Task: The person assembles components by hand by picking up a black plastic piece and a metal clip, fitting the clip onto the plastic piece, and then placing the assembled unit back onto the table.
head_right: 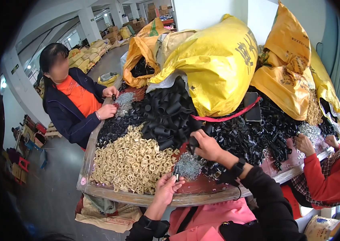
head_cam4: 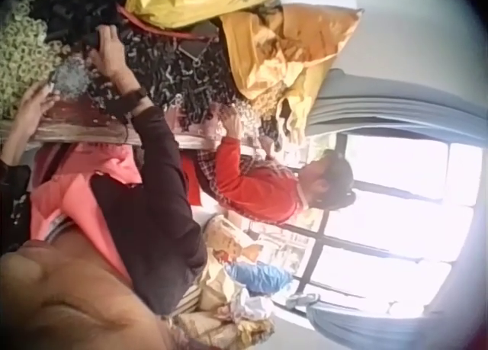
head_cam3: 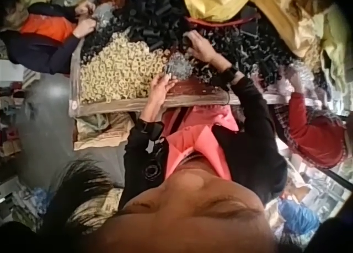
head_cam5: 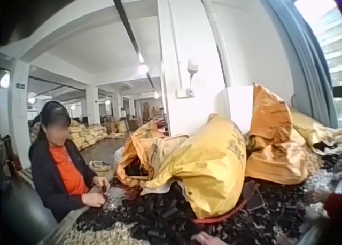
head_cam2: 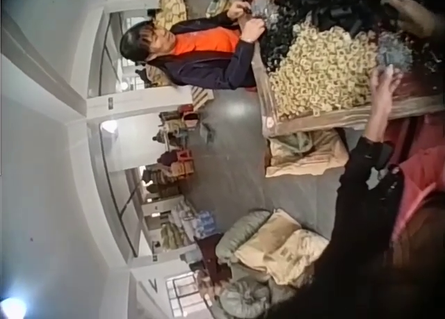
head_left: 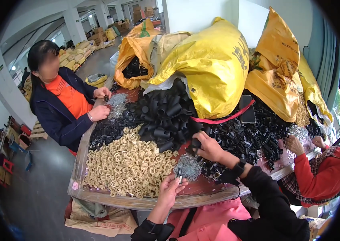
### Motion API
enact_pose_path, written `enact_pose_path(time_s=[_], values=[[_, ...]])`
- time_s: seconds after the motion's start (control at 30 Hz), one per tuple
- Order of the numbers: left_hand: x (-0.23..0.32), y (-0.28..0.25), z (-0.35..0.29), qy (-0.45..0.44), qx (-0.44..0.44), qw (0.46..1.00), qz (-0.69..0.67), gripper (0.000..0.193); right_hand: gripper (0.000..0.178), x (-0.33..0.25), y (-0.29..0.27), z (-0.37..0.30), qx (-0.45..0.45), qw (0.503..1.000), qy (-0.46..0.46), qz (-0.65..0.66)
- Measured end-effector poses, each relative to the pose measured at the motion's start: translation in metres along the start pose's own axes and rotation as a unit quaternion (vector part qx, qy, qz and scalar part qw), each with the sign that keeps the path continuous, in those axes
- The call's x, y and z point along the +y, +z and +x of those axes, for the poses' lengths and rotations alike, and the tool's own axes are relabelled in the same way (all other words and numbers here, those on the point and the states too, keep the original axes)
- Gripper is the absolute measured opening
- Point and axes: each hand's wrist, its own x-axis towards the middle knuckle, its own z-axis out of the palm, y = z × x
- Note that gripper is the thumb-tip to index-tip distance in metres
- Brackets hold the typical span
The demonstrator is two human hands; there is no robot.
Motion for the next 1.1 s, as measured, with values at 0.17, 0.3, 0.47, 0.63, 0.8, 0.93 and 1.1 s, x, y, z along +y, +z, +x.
enact_pose_path(time_s=[0.17,0.3,0.47,0.63,0.8,0.93,1.1], values=[[0.005,0.016,-0.004,-0.003,-0.032,0.999,-0.015,0.019,0.042,-0.018,-0.023,-0.066,-0.007,0.853,0.01,0.523],[0.007,0.04,-0.009,-0.029,-0.07,0.997,0.018,0.024,0.032,-0.027,-0.039,-0.106,-0.019,0.712,0.056,0.7],[0.001,0.055,-0.013,-0.061,-0.122,0.99,0.028,0.028,0.019,-0.008,-0.036,-0.127,0.018,0.813,0.005,0.581],[0.003,0.058,-0.019,-0.071,-0.13,0.988,0.034,0.025,0.017,-0.03,-0.049,-0.134,0.014,0.792,0.13,0.596],[0.0,0.058,-0.02,-0.05,-0.145,0.986,0.061,0.023,0.019,-0.026,-0.05,-0.137,-0.014,0.814,0.109,0.57],[-0.01,0.06,-0.022,-0.045,-0.162,0.982,0.092,0.022,0.023,-0.031,-0.041,-0.134,0.002,0.867,0.006,0.499],[-0.015,0.058,-0.02,-0.064,-0.145,0.984,0.082,0.022,0.026,-0.042,-0.035,-0.137,0.024,0.912,-0.032,0.408]])
